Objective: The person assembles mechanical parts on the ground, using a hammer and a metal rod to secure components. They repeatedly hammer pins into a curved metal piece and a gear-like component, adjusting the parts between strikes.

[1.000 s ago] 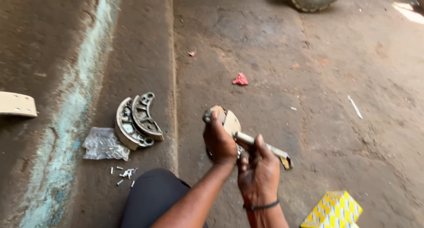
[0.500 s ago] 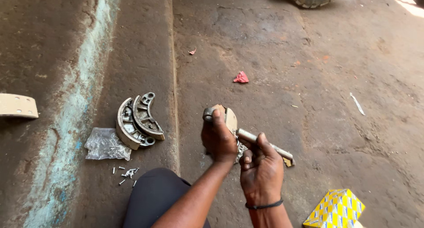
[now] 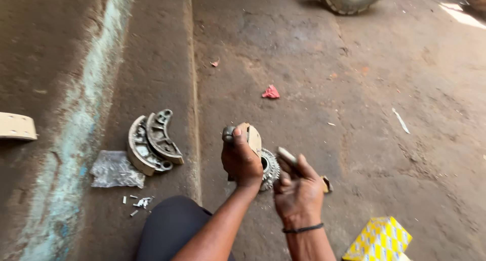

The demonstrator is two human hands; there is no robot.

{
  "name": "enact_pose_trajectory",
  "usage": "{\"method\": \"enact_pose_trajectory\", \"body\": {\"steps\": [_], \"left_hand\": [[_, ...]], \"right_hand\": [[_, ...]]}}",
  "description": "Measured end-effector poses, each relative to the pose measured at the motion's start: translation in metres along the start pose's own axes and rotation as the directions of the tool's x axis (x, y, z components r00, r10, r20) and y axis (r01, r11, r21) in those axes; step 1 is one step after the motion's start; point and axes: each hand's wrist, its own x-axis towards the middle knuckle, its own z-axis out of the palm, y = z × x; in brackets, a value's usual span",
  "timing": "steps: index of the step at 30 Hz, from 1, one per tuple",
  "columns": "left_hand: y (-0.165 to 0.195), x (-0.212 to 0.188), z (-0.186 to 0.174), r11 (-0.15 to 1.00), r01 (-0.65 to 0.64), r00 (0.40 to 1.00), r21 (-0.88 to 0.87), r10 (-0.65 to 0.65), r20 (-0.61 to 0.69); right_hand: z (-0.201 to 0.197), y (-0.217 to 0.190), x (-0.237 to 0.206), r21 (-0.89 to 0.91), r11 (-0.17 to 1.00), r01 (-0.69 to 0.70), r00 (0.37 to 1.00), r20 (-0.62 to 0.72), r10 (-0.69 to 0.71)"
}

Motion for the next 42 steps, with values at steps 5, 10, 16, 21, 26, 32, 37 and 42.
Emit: {"method": "enact_pose_trajectory", "body": {"steps": [5,10,16,21,26,32,37,42], "left_hand": [[0.004,-0.003,0.000,0.994,-0.028,0.999,0.104,0.025,0.031],[0.002,-0.014,-0.003,0.982,0.030,0.978,0.188,-0.068,0.199],[-0.005,0.008,0.006,0.771,0.597,0.790,-0.224,-0.514,0.335],[-0.004,0.009,0.004,0.309,0.944,0.320,-0.116,-0.769,0.553],[-0.001,0.008,0.001,0.252,0.963,0.253,-0.093,-0.737,0.627],[0.003,0.008,-0.004,0.354,0.931,0.341,-0.082,-0.772,0.537],[0.000,0.010,-0.004,0.366,0.928,0.343,-0.074,-0.756,0.558],[-0.007,0.012,-0.002,0.348,0.936,0.302,-0.057,-0.705,0.642]], "right_hand": [[0.006,0.003,-0.004,-0.016,0.999,0.028,0.999,0.024,-0.027],[0.028,-0.004,-0.028,-0.042,0.987,0.156,0.984,0.089,-0.152],[0.038,-0.012,-0.050,-0.349,0.718,0.602,0.791,0.140,-0.595],[0.032,-0.009,-0.051,-0.492,0.127,0.861,0.427,0.566,-0.705],[0.028,-0.009,-0.047,-0.380,-0.248,0.891,0.216,0.835,-0.506],[0.027,-0.001,-0.048,-0.408,-0.218,0.886,0.254,0.822,-0.510],[0.029,-0.005,-0.047,-0.509,-0.163,0.845,0.351,0.760,-0.547],[0.037,-0.008,-0.053,-0.566,-0.043,0.823,0.471,0.724,-0.504]]}}
